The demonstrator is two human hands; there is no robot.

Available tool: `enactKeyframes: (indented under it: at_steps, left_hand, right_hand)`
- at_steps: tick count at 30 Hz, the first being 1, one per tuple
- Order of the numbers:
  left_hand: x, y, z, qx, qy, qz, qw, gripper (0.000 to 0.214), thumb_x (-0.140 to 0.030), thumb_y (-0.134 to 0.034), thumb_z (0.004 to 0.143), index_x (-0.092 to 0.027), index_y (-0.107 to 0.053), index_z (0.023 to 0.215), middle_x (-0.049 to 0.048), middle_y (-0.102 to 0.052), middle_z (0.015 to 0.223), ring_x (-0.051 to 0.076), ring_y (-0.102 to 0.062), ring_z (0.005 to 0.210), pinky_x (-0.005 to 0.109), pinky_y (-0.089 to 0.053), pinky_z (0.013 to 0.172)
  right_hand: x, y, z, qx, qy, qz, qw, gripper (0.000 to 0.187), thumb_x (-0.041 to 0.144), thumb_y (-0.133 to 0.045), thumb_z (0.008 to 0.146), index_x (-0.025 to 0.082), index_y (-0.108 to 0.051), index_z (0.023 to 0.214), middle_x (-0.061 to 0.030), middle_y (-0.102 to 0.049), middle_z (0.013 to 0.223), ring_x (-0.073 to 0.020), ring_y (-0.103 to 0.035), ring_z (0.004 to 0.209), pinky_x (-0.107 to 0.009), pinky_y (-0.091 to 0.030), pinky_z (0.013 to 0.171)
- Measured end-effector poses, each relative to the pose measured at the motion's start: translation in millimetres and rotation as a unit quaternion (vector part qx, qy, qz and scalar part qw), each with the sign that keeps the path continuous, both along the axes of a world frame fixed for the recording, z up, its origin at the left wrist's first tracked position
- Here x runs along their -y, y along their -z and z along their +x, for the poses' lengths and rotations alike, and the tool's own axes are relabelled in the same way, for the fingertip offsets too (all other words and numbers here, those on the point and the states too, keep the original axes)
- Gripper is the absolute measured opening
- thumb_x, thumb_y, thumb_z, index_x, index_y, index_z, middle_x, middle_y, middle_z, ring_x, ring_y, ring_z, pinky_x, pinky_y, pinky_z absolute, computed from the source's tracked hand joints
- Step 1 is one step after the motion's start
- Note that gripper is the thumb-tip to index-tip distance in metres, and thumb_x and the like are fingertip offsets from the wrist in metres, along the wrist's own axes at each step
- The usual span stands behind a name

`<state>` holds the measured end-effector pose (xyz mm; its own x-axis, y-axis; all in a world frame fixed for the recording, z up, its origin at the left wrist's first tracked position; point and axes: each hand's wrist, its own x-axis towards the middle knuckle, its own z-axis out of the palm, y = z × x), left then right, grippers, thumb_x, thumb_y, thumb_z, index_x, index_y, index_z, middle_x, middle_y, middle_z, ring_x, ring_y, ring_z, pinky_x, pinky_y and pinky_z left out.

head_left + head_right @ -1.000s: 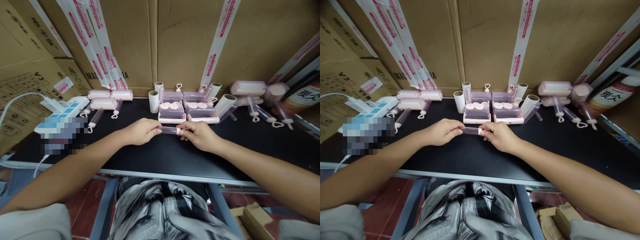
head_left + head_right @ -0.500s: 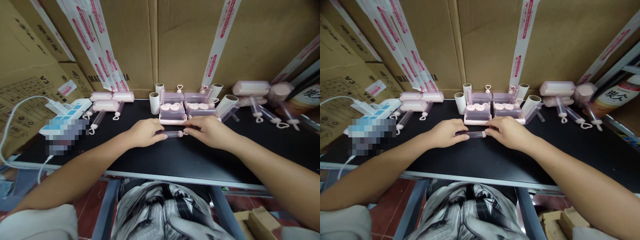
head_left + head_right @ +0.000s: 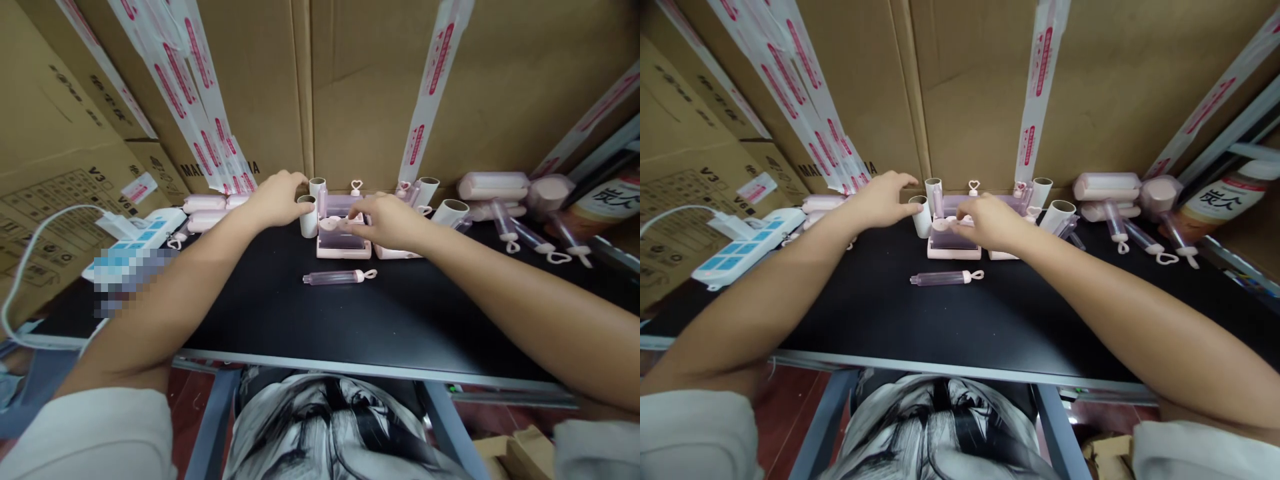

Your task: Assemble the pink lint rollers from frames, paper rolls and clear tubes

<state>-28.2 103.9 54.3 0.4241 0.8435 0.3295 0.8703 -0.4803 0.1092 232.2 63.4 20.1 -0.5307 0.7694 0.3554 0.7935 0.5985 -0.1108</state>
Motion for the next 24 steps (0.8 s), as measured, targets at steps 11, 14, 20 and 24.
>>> enactKeyframes:
  at_steps: [11, 14, 20, 24]
  left_hand:
    - [16, 2.7, -19, 0.123, -0.04, -0.051, 0.99, 0.043, -0.042, -0.08, 0.077, -0.017, -0.079, 0.112, 0.0088, -0.076, 0.094, 0.024, -0.068, 0.083, 0.035, -0.05, 0.078]
    - [41, -3.9, -28, 0.148, -0.02, -0.091, 0.984, 0.041, -0.031, -0.073, 0.077, -0.018, -0.075, 0.116, 0.004, -0.073, 0.088, 0.02, -0.065, 0.076, 0.032, -0.048, 0.073]
    - [70, 14.8, -27, 0.137, 0.042, -0.119, 0.982, 0.054, -0.031, -0.075, 0.073, -0.016, -0.065, 0.124, 0.0032, -0.073, 0.099, 0.02, -0.068, 0.085, 0.03, -0.051, 0.077]
    - [76, 23.2, -22, 0.123, 0.094, -0.06, 0.986, 0.043, -0.031, -0.075, 0.077, -0.017, -0.071, 0.117, 0.0061, -0.073, 0.112, 0.023, -0.069, 0.099, 0.035, -0.051, 0.09]
  right_hand:
    - [-16, 4.7, -44, 0.021, 0.003, -0.073, 0.997, 0.014, 0.03, -0.066, 0.092, 0.019, -0.074, 0.094, -0.009, -0.077, 0.092, -0.0247, -0.067, 0.083, -0.032, -0.039, 0.069]
    - [-20, 10.8, -46, 0.024, 0.009, -0.069, 0.997, 0.013, 0.025, -0.065, 0.091, 0.019, -0.075, 0.097, -0.01, -0.077, 0.091, -0.0276, -0.068, 0.087, -0.034, -0.041, 0.072]
    - [-14, 8.4, -43, -0.024, -0.025, -0.028, 0.999, 0.008, 0.02, -0.064, 0.092, 0.019, -0.072, 0.093, -0.0089, -0.077, 0.096, -0.0272, -0.068, 0.095, -0.038, -0.046, 0.086]
    - [16, 3.6, -34, -0.253, -0.088, 0.004, 0.964, 0.018, 0.039, -0.07, 0.095, 0.021, -0.069, 0.095, -0.0059, -0.076, 0.097, -0.0232, -0.067, 0.088, -0.037, -0.05, 0.083]
